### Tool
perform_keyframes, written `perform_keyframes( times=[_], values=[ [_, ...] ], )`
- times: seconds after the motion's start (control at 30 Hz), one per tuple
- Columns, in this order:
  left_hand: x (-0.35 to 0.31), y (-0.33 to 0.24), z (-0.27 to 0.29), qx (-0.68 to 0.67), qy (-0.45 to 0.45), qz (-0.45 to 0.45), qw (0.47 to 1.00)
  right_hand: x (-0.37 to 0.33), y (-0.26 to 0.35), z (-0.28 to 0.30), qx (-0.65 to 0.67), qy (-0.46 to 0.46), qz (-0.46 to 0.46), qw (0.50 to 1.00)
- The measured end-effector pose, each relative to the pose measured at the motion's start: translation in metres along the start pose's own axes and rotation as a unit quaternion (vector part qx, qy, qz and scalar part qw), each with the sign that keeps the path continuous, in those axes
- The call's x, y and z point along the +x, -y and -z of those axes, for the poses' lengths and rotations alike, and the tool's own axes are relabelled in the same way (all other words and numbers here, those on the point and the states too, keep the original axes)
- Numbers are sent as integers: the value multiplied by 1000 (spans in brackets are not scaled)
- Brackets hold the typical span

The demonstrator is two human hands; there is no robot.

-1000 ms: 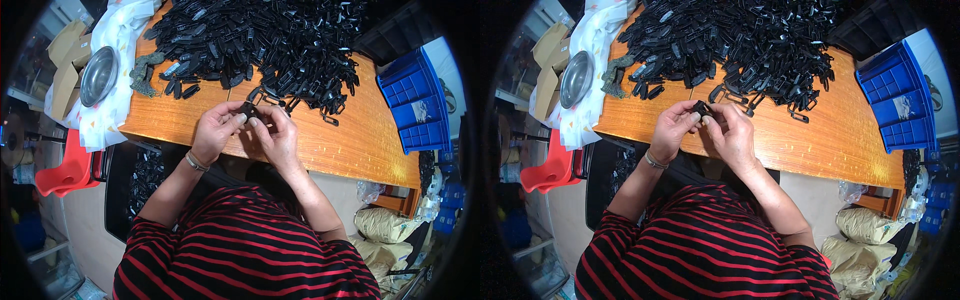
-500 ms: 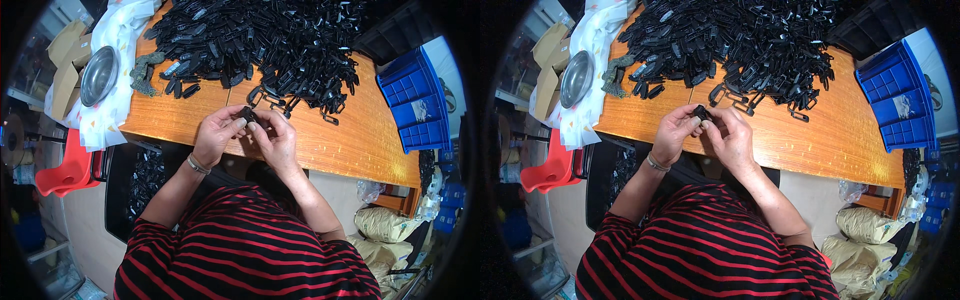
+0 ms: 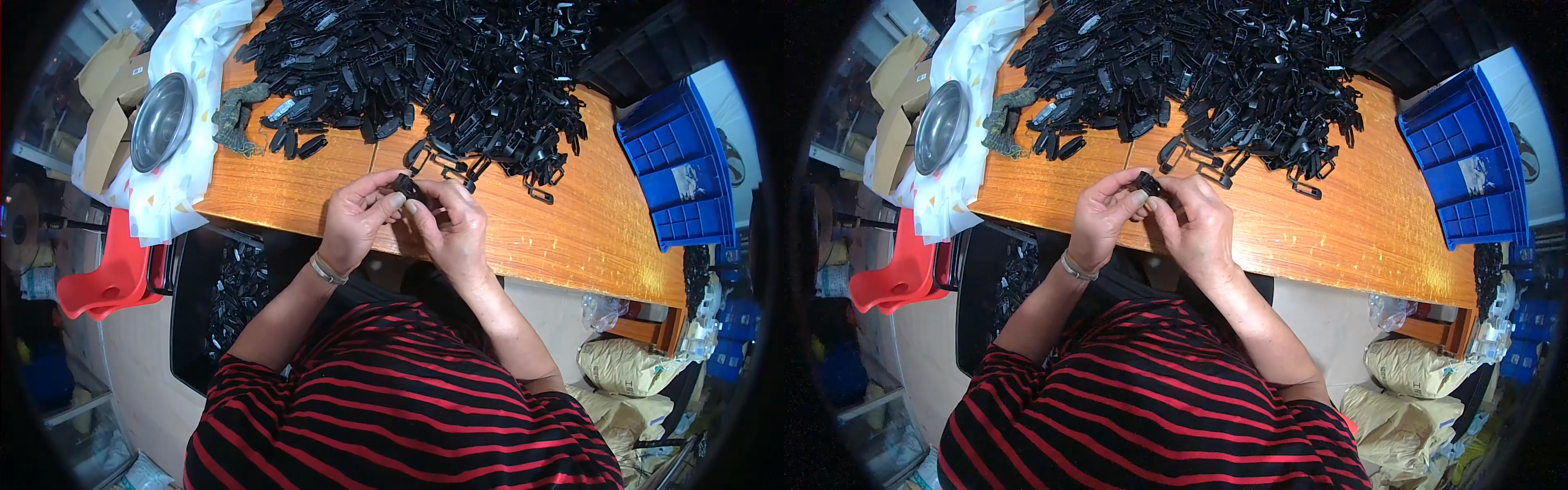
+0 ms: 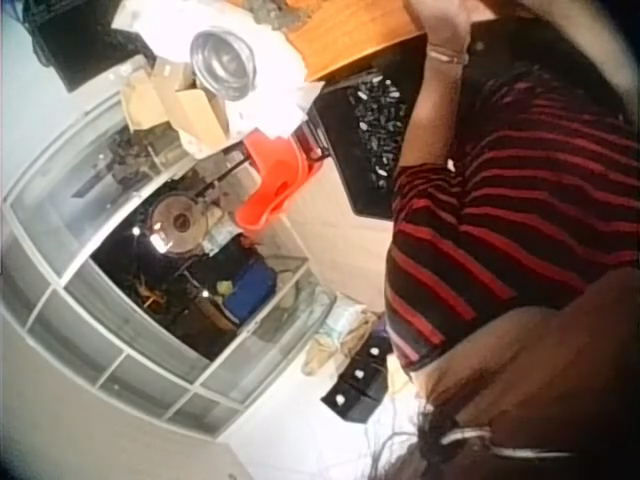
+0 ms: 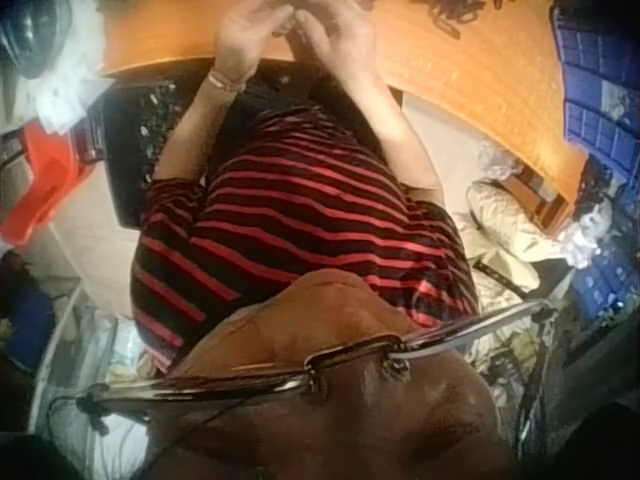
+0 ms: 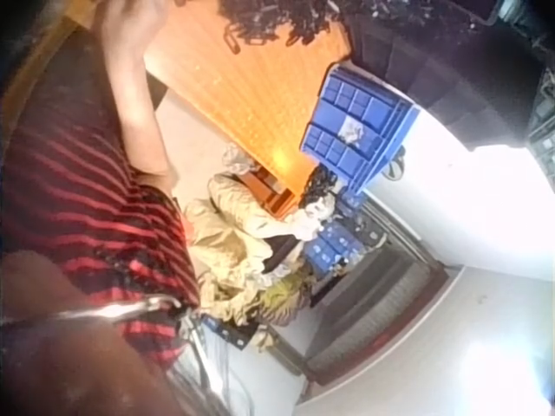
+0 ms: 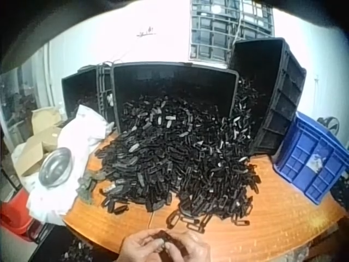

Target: Assembling and inspecting small black hardware components at a workbench.

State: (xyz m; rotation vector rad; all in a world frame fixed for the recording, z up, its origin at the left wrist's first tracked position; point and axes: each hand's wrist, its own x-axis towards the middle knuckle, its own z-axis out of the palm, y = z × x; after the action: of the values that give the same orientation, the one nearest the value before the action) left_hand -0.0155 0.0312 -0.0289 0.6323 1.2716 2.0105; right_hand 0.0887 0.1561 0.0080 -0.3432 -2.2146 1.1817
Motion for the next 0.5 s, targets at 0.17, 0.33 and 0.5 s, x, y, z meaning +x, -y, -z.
perform_keyframes(
  times=[0.17, 0.33, 0.5],
  values=[
    [-4, -4, -14, 125, -34, -48, 990, -4, -2, -5, -79, -24, 50, 995],
    [-13, -4, -18, 131, -56, -24, 989, -15, -1, -21, -113, -45, 83, 989],
    [-13, -14, -27, 0, 7, 19, 1000, -17, -2, -26, -67, -25, 94, 993]
  ],
)
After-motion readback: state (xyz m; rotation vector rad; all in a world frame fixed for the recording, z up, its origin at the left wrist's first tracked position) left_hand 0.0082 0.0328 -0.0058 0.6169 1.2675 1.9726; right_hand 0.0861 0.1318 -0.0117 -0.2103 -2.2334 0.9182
